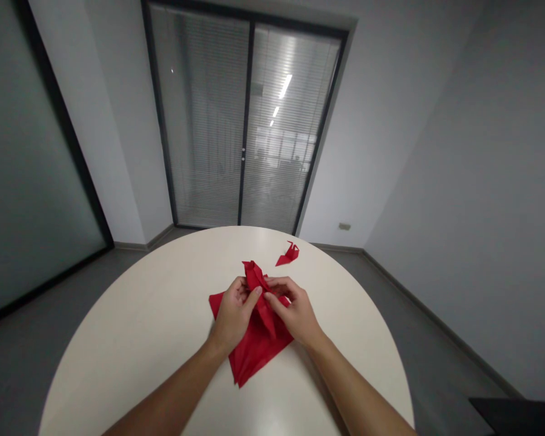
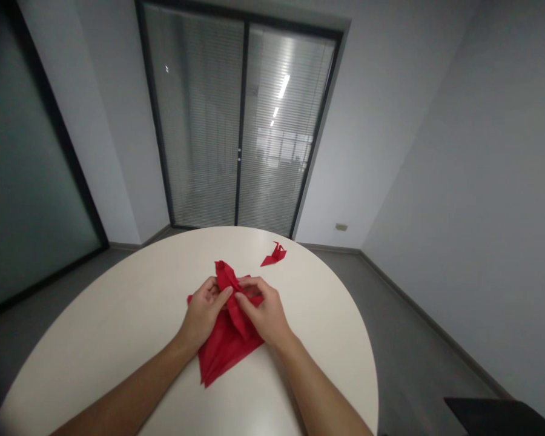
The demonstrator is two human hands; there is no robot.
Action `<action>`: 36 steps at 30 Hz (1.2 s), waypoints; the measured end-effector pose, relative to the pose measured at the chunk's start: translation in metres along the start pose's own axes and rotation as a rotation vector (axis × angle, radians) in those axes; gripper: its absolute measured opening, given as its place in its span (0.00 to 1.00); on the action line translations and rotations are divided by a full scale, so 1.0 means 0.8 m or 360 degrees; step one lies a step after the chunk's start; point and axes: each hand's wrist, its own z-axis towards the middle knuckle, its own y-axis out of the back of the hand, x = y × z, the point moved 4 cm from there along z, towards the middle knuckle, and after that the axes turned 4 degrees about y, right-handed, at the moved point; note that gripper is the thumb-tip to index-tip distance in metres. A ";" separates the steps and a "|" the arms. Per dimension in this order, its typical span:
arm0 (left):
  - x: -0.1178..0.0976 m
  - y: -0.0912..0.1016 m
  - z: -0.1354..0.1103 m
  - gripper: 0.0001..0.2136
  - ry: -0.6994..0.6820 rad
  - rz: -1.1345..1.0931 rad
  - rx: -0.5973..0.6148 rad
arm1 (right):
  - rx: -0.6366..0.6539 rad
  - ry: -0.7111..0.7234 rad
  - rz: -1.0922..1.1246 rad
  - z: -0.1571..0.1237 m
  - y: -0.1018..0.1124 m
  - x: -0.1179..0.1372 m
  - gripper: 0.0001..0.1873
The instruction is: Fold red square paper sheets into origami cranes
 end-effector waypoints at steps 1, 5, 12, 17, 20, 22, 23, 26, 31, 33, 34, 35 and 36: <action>0.001 0.000 0.000 0.12 0.0001 -0.0005 0.0001 | -0.0028 -0.0019 0.0017 0.001 0.002 -0.003 0.08; 0.009 -0.001 0.001 0.13 0.0027 -0.0045 0.0033 | -0.0167 -0.0029 -0.0003 0.003 0.010 -0.011 0.07; 0.010 -0.002 0.001 0.13 0.0022 -0.0017 0.0127 | -0.0063 0.0239 -0.0384 0.008 0.014 0.003 0.06; 0.014 -0.002 0.002 0.15 0.0068 0.0013 0.0143 | -0.0043 0.0392 -0.0574 0.011 0.019 0.005 0.05; 0.017 -0.003 0.001 0.17 0.0168 -0.0029 0.0142 | 0.0014 0.0566 -0.0795 0.009 0.020 0.012 0.09; 0.017 -0.004 0.000 0.19 0.0210 -0.0037 0.0122 | 0.0032 0.0652 -0.0970 0.008 0.021 0.019 0.12; 0.017 -0.004 0.000 0.19 0.0220 -0.0036 0.0113 | 0.0043 0.0693 -0.1055 0.007 0.022 0.022 0.12; 0.015 -0.005 0.000 0.20 0.0241 -0.0035 0.0099 | 0.0083 0.0834 -0.1257 0.005 0.024 0.031 0.13; 0.015 -0.003 0.000 0.18 0.0249 0.0012 0.0048 | 0.0103 0.0926 -0.1356 0.003 0.026 0.038 0.12; 0.016 -0.002 0.000 0.17 0.0260 0.0034 0.0024 | 0.0063 0.0852 -0.1322 0.004 0.029 0.037 0.11; 0.017 -0.001 -0.001 0.17 0.0264 0.0044 0.0017 | 0.0052 0.0823 -0.1293 0.004 0.029 0.036 0.10; 0.017 -0.001 -0.001 0.17 0.0266 0.0054 0.0011 | 0.0057 0.0811 -0.1266 0.005 0.029 0.036 0.10; 0.017 0.000 -0.001 0.17 0.0267 0.0063 0.0007 | 0.0077 0.0817 -0.1249 0.005 0.028 0.036 0.10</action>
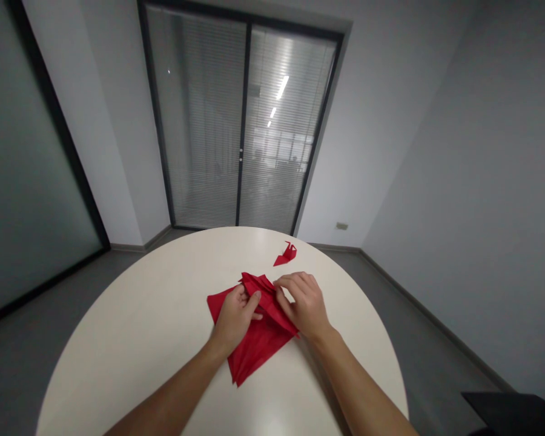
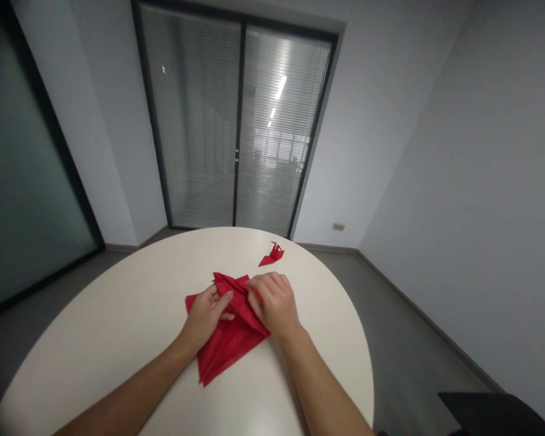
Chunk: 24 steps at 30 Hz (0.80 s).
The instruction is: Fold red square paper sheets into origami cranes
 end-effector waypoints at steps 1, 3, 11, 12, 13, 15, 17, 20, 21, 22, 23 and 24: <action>0.000 0.000 0.000 0.17 -0.0001 0.0006 -0.0005 | 0.0024 0.0032 0.0007 0.001 -0.001 0.001 0.10; 0.000 0.000 0.000 0.17 -0.0001 0.0016 -0.0016 | 0.0103 0.0141 -0.0002 0.002 -0.004 0.005 0.10; 0.001 0.001 0.001 0.16 -0.0068 0.0102 -0.0034 | 0.0169 0.0164 0.0042 0.003 -0.013 0.008 0.08; 0.000 0.001 0.001 0.15 -0.0091 0.0118 -0.0011 | 0.0168 0.0136 0.0059 0.003 -0.014 0.006 0.08; -0.001 0.001 0.001 0.15 -0.0119 0.0130 0.0012 | 0.0164 0.0109 0.0079 0.003 -0.015 0.005 0.08; -0.002 0.000 0.001 0.13 -0.0181 0.0161 0.0050 | 0.0153 0.0051 0.0127 0.005 -0.017 0.003 0.06; -0.002 0.000 0.001 0.12 -0.0215 0.0215 0.0058 | 0.0135 -0.0028 0.0172 0.006 -0.018 0.001 0.05; 0.003 0.002 0.003 0.11 -0.0168 0.0259 0.0020 | 0.0120 -0.0216 0.0223 0.006 -0.022 -0.001 0.05; 0.005 0.002 0.004 0.10 -0.0146 0.0251 0.0009 | 0.0123 -0.0292 0.0243 0.006 -0.024 -0.002 0.06; 0.007 0.003 0.005 0.10 -0.0131 0.0238 0.0006 | 0.0125 -0.0362 0.0265 0.005 -0.025 -0.003 0.07; 0.008 0.003 0.005 0.09 -0.0127 0.0225 0.0007 | 0.0130 -0.0413 0.0284 0.004 -0.026 -0.004 0.07; 0.009 0.003 0.006 0.09 -0.0131 0.0214 0.0008 | 0.0133 -0.0438 0.0292 0.003 -0.027 -0.004 0.08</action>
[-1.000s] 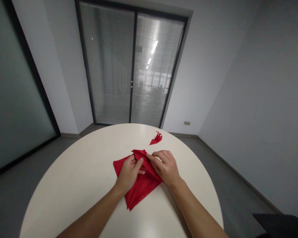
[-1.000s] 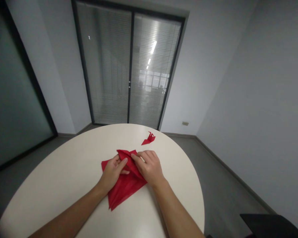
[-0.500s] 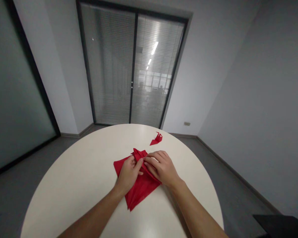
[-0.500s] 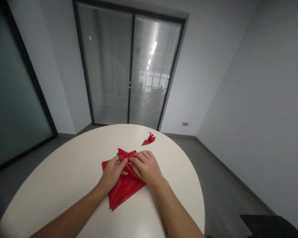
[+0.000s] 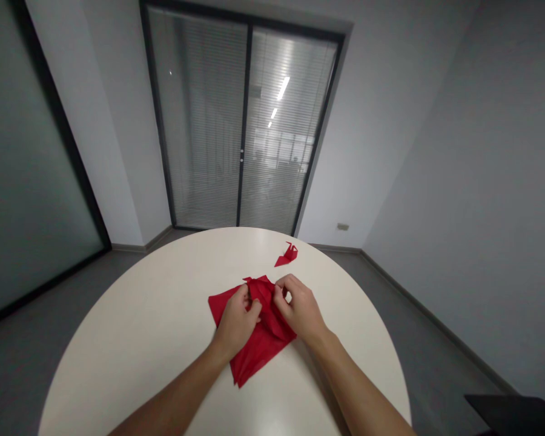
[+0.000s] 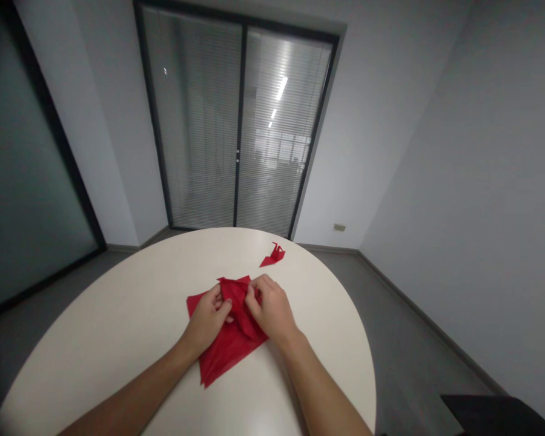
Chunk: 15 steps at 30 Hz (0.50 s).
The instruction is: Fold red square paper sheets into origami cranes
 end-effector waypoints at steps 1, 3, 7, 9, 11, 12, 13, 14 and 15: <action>0.001 0.000 0.000 0.09 -0.0005 -0.0008 -0.0003 | 0.0000 0.0004 -0.0012 0.000 0.000 0.000 0.08; 0.001 0.000 0.001 0.10 -0.0006 -0.0031 -0.0007 | 0.0003 0.0070 -0.0112 -0.001 0.000 0.000 0.09; -0.001 -0.001 -0.002 0.08 0.0055 -0.0094 -0.0007 | 0.0061 0.0130 -0.0359 -0.004 0.000 -0.006 0.10; -0.004 -0.002 -0.003 0.08 0.0070 -0.0093 -0.0007 | 0.0104 0.0106 -0.0341 -0.005 0.000 -0.010 0.12; -0.008 -0.004 -0.004 0.10 0.0066 -0.0077 -0.0002 | 0.0135 0.0062 -0.0288 -0.007 0.003 -0.015 0.13; -0.009 -0.004 -0.004 0.10 0.0061 -0.0072 0.0001 | 0.0153 0.0036 -0.0269 -0.007 0.004 -0.017 0.13; -0.010 -0.005 -0.004 0.10 0.0056 -0.0069 0.0005 | 0.0170 0.0016 -0.0253 -0.008 0.006 -0.019 0.12; -0.010 -0.004 -0.004 0.11 0.0049 -0.0068 0.0003 | 0.0187 0.0012 -0.0229 -0.008 0.008 -0.021 0.12; -0.011 -0.004 -0.004 0.11 0.0044 -0.0067 -0.0004 | 0.0195 0.0022 -0.0194 -0.008 0.010 -0.021 0.11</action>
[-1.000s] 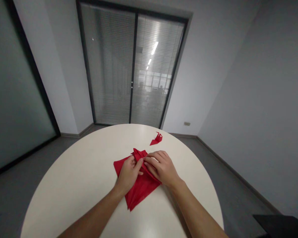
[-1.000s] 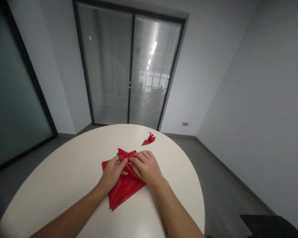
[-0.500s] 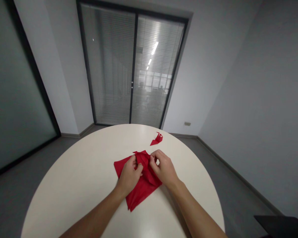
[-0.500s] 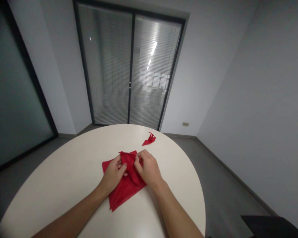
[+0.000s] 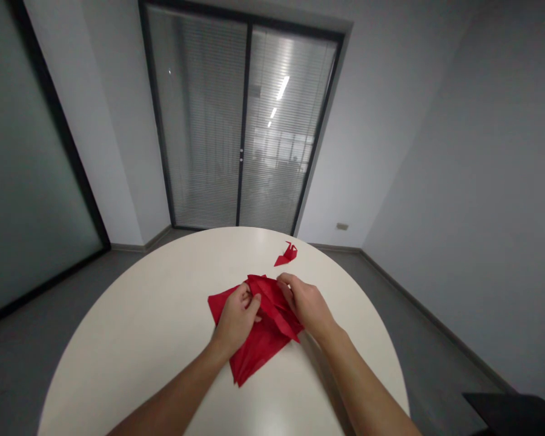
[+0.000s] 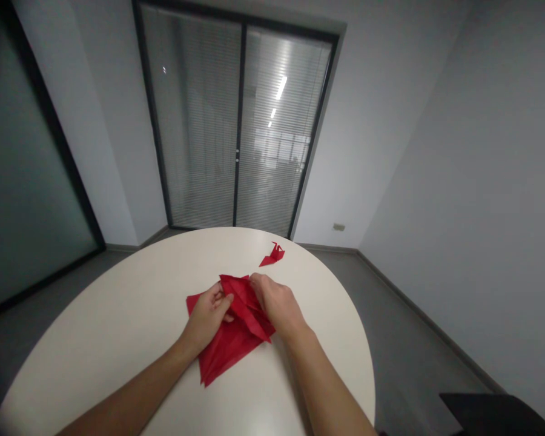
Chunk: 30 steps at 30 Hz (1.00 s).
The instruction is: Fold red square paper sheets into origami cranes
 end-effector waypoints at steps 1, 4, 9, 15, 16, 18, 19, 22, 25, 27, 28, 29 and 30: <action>0.000 0.001 0.000 0.11 -0.0002 -0.0001 -0.0011 | 0.0000 0.0020 0.0047 0.000 0.002 0.000 0.10; 0.001 0.004 0.000 0.13 -0.0015 -0.0010 -0.0070 | -0.0032 0.0071 0.0209 -0.001 0.005 -0.001 0.12; 0.001 0.007 0.000 0.18 -0.0080 -0.0002 -0.0096 | -0.0146 -0.0111 0.0477 -0.001 -0.005 -0.010 0.06; 0.007 0.017 0.002 0.18 -0.0077 0.0017 -0.0250 | -0.0518 -0.0441 0.0823 -0.005 -0.018 -0.027 0.08; 0.008 0.019 0.002 0.18 -0.0048 -0.0016 -0.0272 | -0.0584 -0.0469 0.0864 -0.006 -0.019 -0.029 0.09; 0.008 0.019 0.001 0.17 0.0005 -0.0124 -0.0272 | -0.0677 -0.0507 0.0938 -0.007 -0.020 -0.030 0.10; 0.008 0.018 0.000 0.17 0.0022 -0.0196 -0.0257 | -0.0694 -0.0511 0.0981 -0.008 -0.021 -0.028 0.11; 0.003 0.013 -0.002 0.17 0.0047 -0.0393 -0.0197 | -0.0690 -0.0530 0.1140 -0.007 -0.024 -0.020 0.11; -0.001 0.005 -0.002 0.18 0.0065 -0.0535 -0.0082 | -0.0645 -0.0570 0.1294 -0.004 -0.028 -0.010 0.12; -0.005 0.000 -0.002 0.24 0.0032 -0.0597 0.0002 | -0.0575 -0.0557 0.1427 -0.001 -0.033 -0.005 0.14; -0.006 -0.003 -0.002 0.26 -0.0001 -0.0598 0.0036 | -0.0539 -0.0549 0.1498 0.000 -0.036 -0.004 0.15; -0.008 -0.004 -0.002 0.26 -0.0036 -0.0571 0.0061 | -0.0508 -0.0545 0.1561 0.001 -0.039 -0.003 0.16; -0.009 -0.006 -0.002 0.24 -0.0062 -0.0521 0.0085 | -0.0483 -0.0542 0.1606 0.001 -0.042 -0.003 0.18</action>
